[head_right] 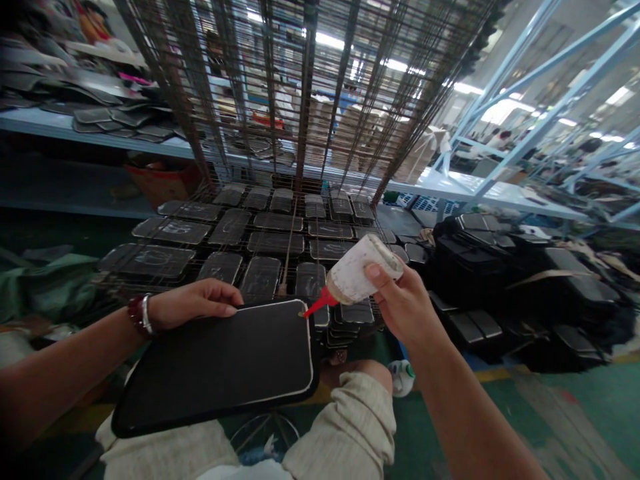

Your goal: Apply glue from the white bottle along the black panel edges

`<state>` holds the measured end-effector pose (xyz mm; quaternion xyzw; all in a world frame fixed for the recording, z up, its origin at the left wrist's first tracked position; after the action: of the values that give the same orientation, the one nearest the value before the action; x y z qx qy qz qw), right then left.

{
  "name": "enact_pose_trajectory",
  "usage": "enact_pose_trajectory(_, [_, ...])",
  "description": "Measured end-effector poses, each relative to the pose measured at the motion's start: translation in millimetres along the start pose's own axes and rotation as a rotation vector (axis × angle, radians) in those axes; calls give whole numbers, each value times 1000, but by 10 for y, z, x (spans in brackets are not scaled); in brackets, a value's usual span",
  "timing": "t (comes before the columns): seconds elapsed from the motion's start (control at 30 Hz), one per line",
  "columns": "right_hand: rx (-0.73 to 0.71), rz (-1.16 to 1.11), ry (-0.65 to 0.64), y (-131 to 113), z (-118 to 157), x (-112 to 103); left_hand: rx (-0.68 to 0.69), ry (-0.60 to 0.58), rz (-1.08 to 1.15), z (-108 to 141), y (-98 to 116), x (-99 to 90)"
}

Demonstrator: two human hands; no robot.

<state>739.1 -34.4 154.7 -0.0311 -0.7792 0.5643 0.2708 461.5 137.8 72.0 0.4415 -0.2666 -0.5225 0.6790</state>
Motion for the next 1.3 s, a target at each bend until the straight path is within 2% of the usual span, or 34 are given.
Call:
enact_pose_trajectory(0.3, [11, -14, -4, -42, 154, -2, 0, -3, 69, 9, -44, -59])
enact_pose_trajectory(0.6, [-31, -4, 127, -15, 316, -130, -1, 96, 167, 27, -104, -110])
enact_pose_trajectory(0.77, [-103, -13, 246, 11, 389, -165, -12, 206, 314, 50, -207, -103])
enact_pose_trajectory(0.9, [-208, -63, 425, 105, 463, -181, 13, 273, 429, 46, -340, -28])
enact_pose_trajectory(1.0, [-225, -61, 512, 232, 502, -177, 27, 305, 509, 34, -429, 54])
enact_pose_trajectory(1.3, [-183, -110, 592, 504, 534, -85, 12, 345, 612, 17, -549, 177])
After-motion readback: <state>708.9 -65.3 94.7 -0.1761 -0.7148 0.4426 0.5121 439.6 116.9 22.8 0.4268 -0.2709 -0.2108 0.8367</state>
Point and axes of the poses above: each hand's wrist, its own z-axis away from the middle knuckle, its own x-axis out of the palm, y = z × x, the point moved 4 cm from there along -z, towards the middle knuckle, and after that the axes turned 11 degrees about -z, right-handed, at the moved point
